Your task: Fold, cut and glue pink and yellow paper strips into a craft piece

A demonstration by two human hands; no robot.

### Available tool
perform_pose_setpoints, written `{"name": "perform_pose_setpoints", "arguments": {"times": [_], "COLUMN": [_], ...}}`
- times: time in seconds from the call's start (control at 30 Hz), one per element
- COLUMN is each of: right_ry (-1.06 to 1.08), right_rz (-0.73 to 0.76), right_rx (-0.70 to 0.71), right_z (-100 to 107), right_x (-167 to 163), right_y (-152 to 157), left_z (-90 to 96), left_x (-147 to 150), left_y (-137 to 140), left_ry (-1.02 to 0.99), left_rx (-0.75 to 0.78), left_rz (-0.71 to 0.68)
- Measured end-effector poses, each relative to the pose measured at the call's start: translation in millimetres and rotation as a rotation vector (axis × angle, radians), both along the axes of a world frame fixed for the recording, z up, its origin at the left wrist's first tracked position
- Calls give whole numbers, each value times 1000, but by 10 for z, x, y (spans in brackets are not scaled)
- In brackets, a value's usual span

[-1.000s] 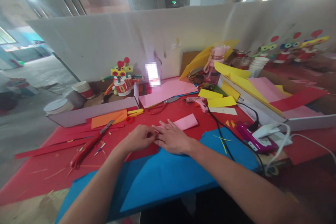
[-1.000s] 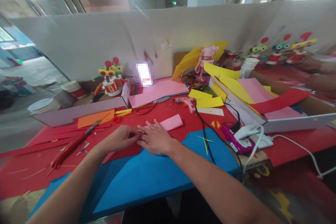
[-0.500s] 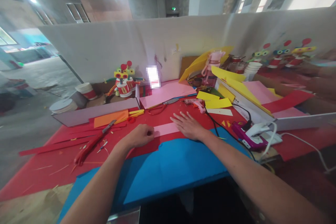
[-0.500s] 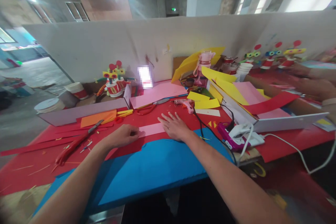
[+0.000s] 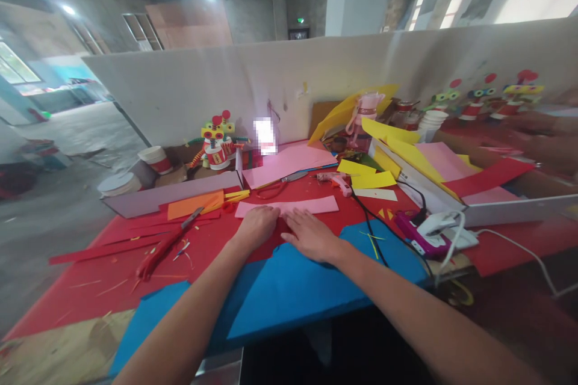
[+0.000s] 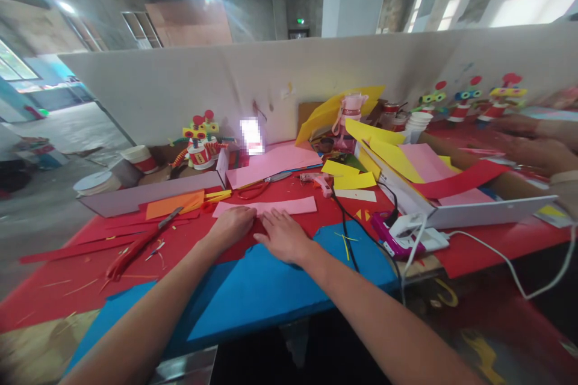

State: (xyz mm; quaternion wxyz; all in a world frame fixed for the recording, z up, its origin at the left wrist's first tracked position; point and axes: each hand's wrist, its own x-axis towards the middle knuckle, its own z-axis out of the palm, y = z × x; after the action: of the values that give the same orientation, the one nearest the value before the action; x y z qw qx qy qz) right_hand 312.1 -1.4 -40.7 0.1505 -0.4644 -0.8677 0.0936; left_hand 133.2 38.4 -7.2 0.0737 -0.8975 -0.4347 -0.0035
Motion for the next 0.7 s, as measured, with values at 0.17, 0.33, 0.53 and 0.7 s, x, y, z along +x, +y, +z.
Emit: {"name": "perform_pose_setpoints", "arguments": {"times": [0.17, 0.33, 0.53, 0.7], "right_ry": [-44, -59, -100, -125], "right_rz": [-28, -49, -129, -238], "right_rx": [-38, -24, -91, -102], "right_z": [-33, 8, -9, -47], "right_x": [-66, 4, 383, 729], "right_y": [-70, -69, -152, -236], "left_z": [11, -34, 28, 59], "left_x": [42, -5, -235, -574], "left_y": [-113, -216, -306, -326], "left_ry": [-45, 24, 44, 95], "left_rx": [64, 29, 38, 46], "left_rz": [-98, -69, 47, 144]}}
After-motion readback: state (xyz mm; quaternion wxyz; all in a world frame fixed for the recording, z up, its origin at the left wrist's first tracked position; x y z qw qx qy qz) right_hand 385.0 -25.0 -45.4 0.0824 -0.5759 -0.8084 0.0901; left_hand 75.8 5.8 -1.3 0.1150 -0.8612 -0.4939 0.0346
